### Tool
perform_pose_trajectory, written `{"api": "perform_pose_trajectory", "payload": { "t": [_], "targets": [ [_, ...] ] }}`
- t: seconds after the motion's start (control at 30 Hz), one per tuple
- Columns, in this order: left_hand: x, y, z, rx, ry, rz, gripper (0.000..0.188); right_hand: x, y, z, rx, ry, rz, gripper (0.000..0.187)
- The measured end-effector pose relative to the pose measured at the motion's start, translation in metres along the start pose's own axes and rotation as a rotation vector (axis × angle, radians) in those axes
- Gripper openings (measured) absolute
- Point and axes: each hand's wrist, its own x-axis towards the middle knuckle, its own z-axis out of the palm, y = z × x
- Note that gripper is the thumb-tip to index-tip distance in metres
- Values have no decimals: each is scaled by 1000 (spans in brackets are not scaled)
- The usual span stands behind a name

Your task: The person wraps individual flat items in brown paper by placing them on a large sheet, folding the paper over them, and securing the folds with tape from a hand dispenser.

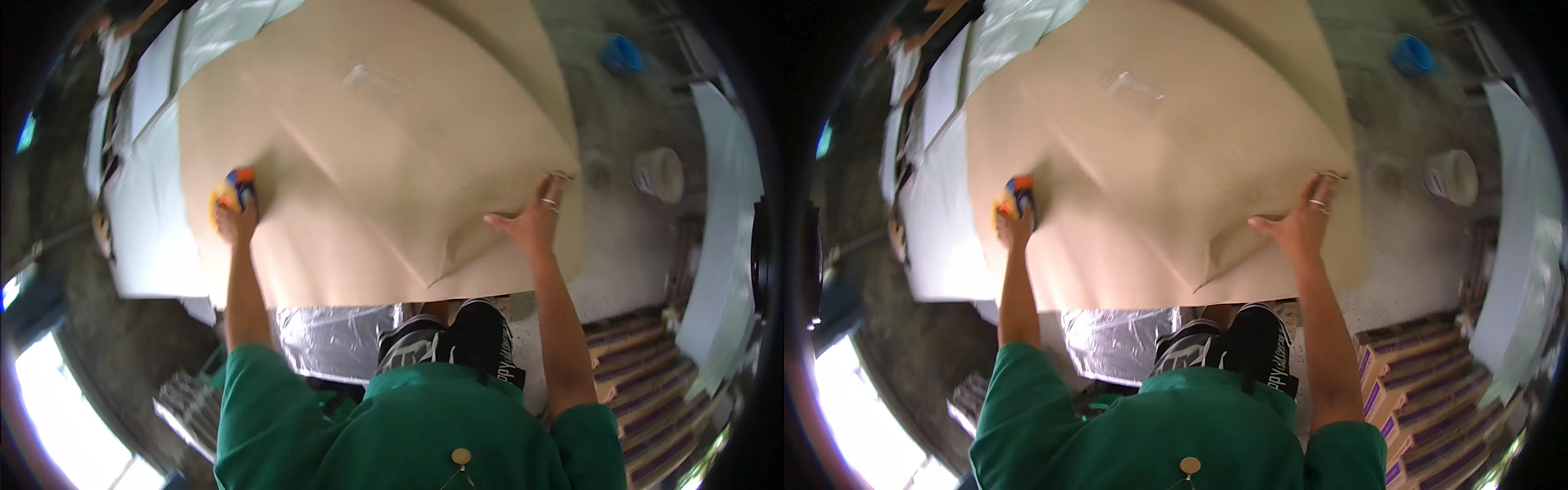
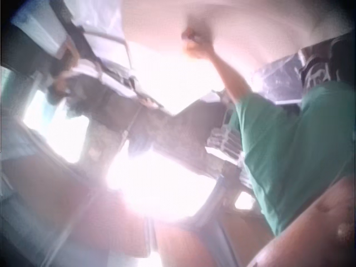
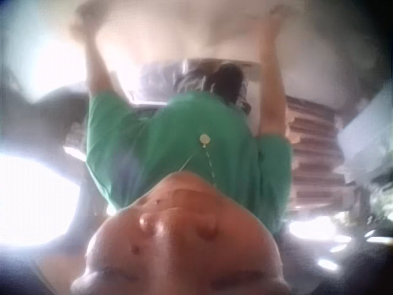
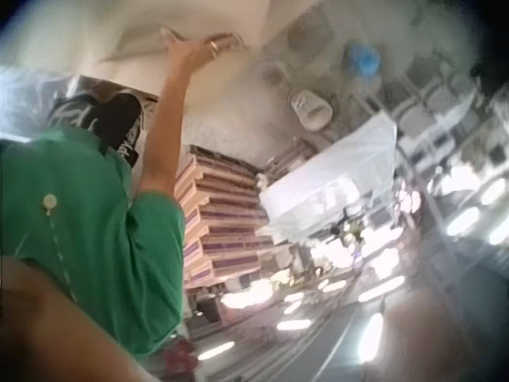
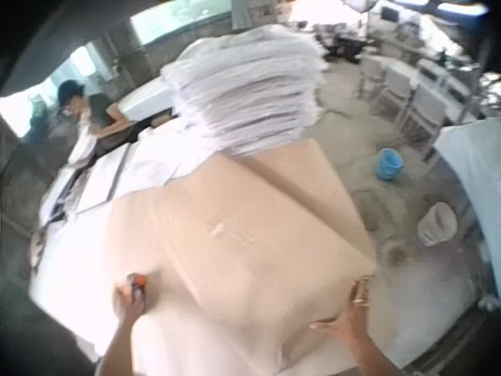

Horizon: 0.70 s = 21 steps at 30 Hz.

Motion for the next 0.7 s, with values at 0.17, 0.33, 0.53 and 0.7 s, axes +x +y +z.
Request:
{"api": "perform_pose_trajectory", "payload": {
  "t": [0.17, 0.33, 0.53, 0.7],
  "targets": [
    [-27, 13, 12, -427, -154, 219, 58, 0, 22, 8, 119, -17, 14, 132],
    [-103, 199, -193, -823, -382, 444, 57, 8, 20, -7, 37, -153, 93, 133],
    [-143, 446, -232, -740, -719, 1207, 58, 4, 24, -1, 93, -21, 156, 134],
    [-142, 566, -188, -31, -978, 1330, 47, 4, 5, 13, 331, 84, 123, 128]
  ]
}}
